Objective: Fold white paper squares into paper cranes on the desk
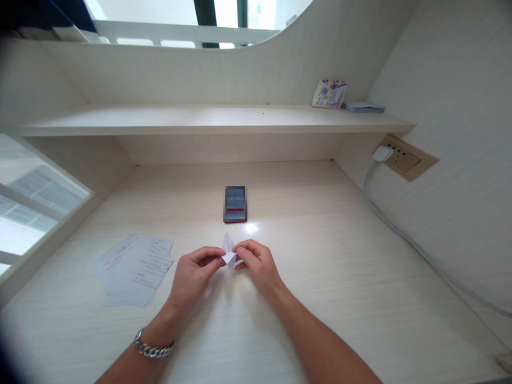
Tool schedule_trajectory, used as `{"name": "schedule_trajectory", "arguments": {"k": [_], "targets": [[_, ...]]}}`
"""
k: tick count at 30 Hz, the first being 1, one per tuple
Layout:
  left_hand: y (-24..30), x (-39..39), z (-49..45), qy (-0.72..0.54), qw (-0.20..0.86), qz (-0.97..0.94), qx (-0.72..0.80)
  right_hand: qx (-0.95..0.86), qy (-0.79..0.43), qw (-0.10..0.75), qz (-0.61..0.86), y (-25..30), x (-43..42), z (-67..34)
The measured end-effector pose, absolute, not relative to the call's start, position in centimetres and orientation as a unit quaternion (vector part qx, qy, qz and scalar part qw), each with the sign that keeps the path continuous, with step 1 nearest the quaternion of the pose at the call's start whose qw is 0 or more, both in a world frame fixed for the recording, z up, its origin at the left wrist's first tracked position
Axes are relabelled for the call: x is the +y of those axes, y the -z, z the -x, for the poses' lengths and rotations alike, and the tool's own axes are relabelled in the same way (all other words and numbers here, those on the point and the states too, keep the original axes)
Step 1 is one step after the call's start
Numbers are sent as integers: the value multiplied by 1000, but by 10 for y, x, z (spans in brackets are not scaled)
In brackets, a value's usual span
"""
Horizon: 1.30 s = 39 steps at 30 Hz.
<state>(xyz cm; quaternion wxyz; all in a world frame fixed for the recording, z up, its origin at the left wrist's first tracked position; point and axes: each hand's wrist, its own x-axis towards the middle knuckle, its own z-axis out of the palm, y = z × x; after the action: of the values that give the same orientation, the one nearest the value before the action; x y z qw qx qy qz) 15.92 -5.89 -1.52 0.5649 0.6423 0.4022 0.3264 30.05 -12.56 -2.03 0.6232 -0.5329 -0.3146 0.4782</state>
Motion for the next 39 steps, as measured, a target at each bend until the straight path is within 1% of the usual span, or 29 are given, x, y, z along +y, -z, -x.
{"name": "schedule_trajectory", "arguments": {"k": [5, 10, 12, 17, 20, 25, 28, 33, 36, 39], "targets": [[13, -60, -159, -320, 546, -675, 379, -316, -471, 604, 560, 24, -123, -303], [11, -61, -161, -324, 654, -581, 359, -334, -460, 597, 566, 29, -122, -303], [13, -61, -162, -323, 677, -556, 358, -339, -464, 592, 565, 31, -123, -302], [16, -60, -163, -333, 660, -564, 369, -323, -482, 601, 550, 34, -123, -299], [16, -60, -163, -333, 651, -568, 378, -327, -473, 602, 554, 33, -123, -298], [18, -57, -162, -273, 673, -586, 360, -365, -444, 581, 577, 26, -126, -299], [19, -56, -161, -246, 654, -612, 371, -387, -430, 568, 585, 23, -128, -298], [20, -54, -160, -290, 633, -597, 398, -387, -443, 565, 578, 21, -129, -294], [20, -55, -161, -310, 665, -550, 399, -394, -464, 552, 570, 20, -129, -292], [20, -55, -161, -314, 691, -514, 400, -406, -448, 543, 583, 20, -129, -294]]}}
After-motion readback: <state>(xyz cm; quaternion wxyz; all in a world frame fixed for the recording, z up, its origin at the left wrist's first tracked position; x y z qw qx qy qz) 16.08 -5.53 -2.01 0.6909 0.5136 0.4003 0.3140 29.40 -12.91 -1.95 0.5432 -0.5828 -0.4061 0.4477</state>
